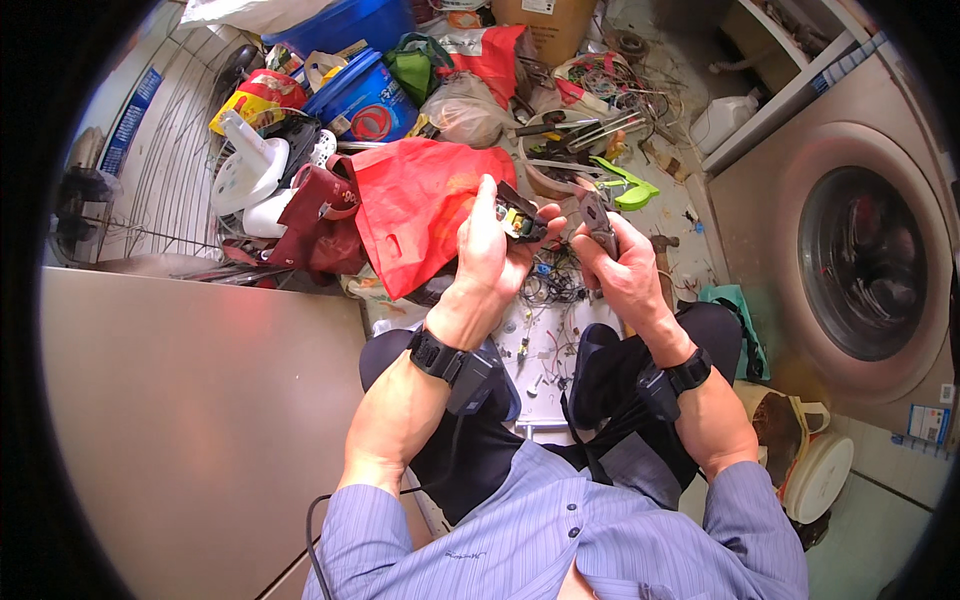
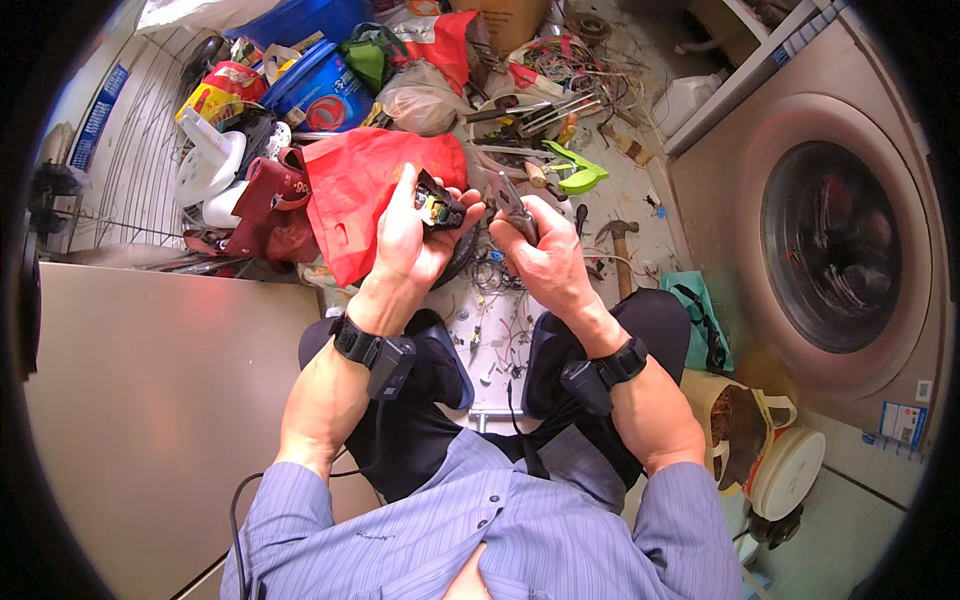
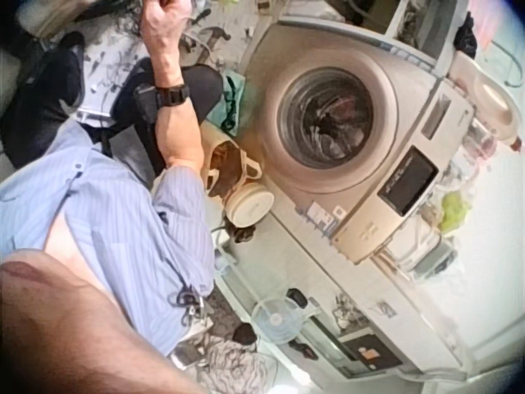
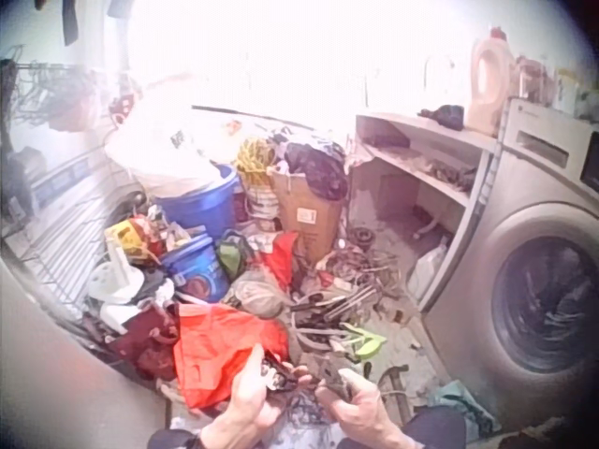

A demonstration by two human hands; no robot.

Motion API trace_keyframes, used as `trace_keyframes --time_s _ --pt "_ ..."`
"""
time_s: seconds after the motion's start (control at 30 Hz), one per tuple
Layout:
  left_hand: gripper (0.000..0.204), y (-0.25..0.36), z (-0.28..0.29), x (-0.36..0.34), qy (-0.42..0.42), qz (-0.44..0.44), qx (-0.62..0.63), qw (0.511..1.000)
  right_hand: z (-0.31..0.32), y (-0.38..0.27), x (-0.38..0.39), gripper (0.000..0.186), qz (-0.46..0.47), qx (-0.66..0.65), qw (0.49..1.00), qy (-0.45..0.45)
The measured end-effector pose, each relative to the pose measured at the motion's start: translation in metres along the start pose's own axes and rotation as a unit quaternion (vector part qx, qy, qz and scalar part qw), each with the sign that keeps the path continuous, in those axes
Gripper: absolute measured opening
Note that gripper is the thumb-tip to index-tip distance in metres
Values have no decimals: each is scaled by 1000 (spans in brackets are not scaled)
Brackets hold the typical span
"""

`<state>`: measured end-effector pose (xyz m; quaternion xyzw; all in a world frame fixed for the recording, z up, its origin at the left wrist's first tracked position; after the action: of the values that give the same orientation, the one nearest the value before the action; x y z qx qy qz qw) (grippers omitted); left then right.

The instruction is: The person sits on the floor and uses pliers, a screwdriver, and a utility knife to disassemble and strip wires from an electronic component.

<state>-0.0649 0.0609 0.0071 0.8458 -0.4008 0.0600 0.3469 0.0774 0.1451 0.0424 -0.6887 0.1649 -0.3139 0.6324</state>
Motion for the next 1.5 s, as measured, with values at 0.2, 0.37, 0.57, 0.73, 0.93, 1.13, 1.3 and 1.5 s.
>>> trace_keyframes --time_s 0.2,0.37,0.57,0.73,0.93,1.13,1.3,1.5 --pt "37 -7 0 3 -9 25 -78 997 -7 -1 3 16 35 1 999 -16" --pt "34 0 -1 1 -3 -60 -158 986 0 -19 9 27 270 208 939 55" --pt "28 7 -11 6 -15 -143 -221 964 9 -18 9 23 228 175 956 64" --pt "27 7 -10 5 -16 -154 -231 961 15 -13 8 17 213 222 948 77" --pt "26 5 -7 3 -7 -157 -230 960 13 -4 6 12 165 200 965 48" --pt "25 7 11 -11 -12 -192 -226 955 6 0 9 12 170 195 965 48" --pt "27 3 3 -4 -13 -147 -151 977 3 -1 13 13 217 232 946 63" --pt "24 -1 1 -3 -14 -115 -120 986 3 0 12 15 225 241 941 75"
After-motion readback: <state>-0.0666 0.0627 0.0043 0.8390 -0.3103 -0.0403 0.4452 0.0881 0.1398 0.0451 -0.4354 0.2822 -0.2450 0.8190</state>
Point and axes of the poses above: each hand's wrist, its own x-axis away from the middle knuckle, its own z-axis out of the back of the hand, y = z × x, the point moved 7 cm from there along -x, towards the middle knuckle, and after that the axes turned 10 degrees about -z, right-handed, at the moved point
